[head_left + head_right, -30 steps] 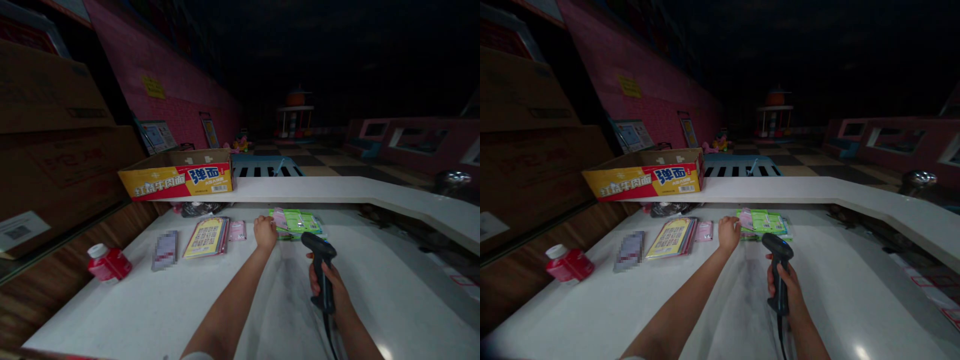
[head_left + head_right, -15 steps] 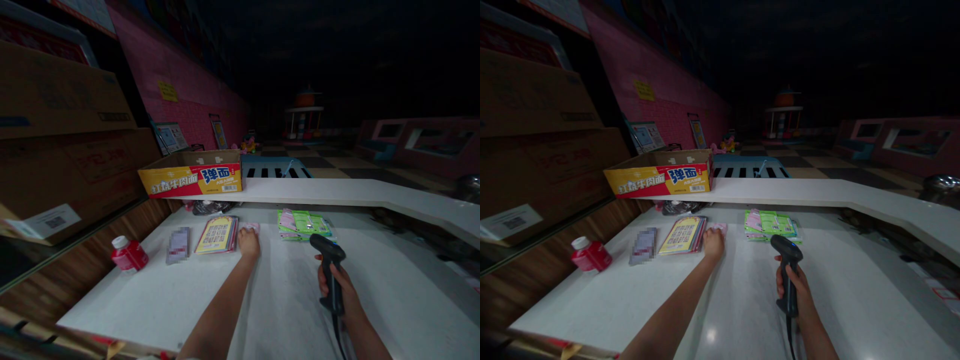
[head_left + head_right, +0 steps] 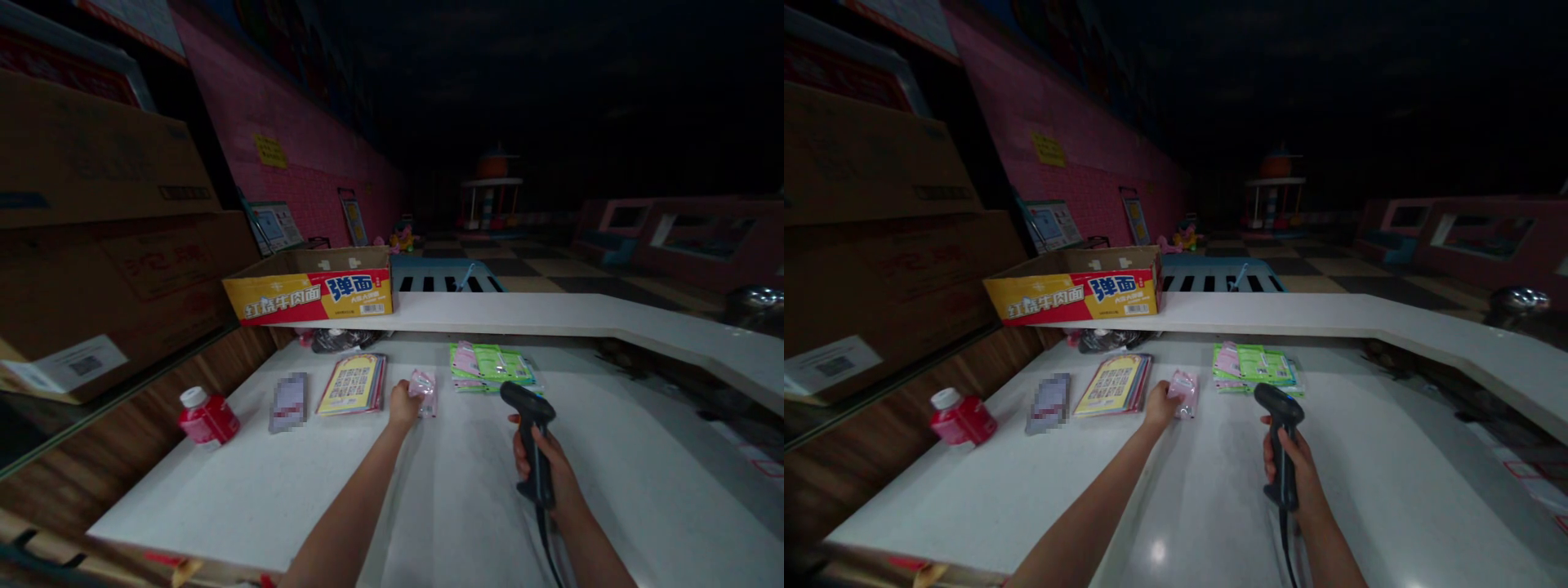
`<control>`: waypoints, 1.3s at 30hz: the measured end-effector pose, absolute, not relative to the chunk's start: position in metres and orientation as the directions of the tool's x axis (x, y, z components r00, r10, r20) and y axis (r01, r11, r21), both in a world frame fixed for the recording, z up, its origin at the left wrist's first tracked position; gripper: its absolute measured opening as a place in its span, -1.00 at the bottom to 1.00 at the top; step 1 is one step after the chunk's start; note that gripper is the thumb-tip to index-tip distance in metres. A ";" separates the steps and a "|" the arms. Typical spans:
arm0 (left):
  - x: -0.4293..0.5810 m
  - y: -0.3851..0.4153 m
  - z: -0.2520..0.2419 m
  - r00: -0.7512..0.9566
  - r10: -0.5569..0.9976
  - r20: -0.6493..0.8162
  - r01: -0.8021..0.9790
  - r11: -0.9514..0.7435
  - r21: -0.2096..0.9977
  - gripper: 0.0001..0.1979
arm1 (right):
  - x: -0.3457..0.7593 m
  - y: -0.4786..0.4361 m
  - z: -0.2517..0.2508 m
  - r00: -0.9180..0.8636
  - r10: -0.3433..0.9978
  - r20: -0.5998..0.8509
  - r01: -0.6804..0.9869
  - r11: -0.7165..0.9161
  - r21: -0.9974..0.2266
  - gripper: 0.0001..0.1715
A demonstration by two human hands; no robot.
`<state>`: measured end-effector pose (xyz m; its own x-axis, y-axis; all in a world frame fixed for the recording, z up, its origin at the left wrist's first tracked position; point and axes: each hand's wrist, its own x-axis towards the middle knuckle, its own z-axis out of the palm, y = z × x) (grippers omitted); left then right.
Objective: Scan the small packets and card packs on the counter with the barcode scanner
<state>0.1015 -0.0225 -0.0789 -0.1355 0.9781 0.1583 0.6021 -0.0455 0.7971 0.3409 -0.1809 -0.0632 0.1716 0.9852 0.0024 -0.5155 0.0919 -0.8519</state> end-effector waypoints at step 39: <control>0.087 -0.035 -0.107 -0.233 0.891 0.390 0.338 -0.302 0.892 -0.92 | 0.294 -0.186 -0.051 0.052 0.980 -0.192 -0.187 -0.179 -0.966 -0.50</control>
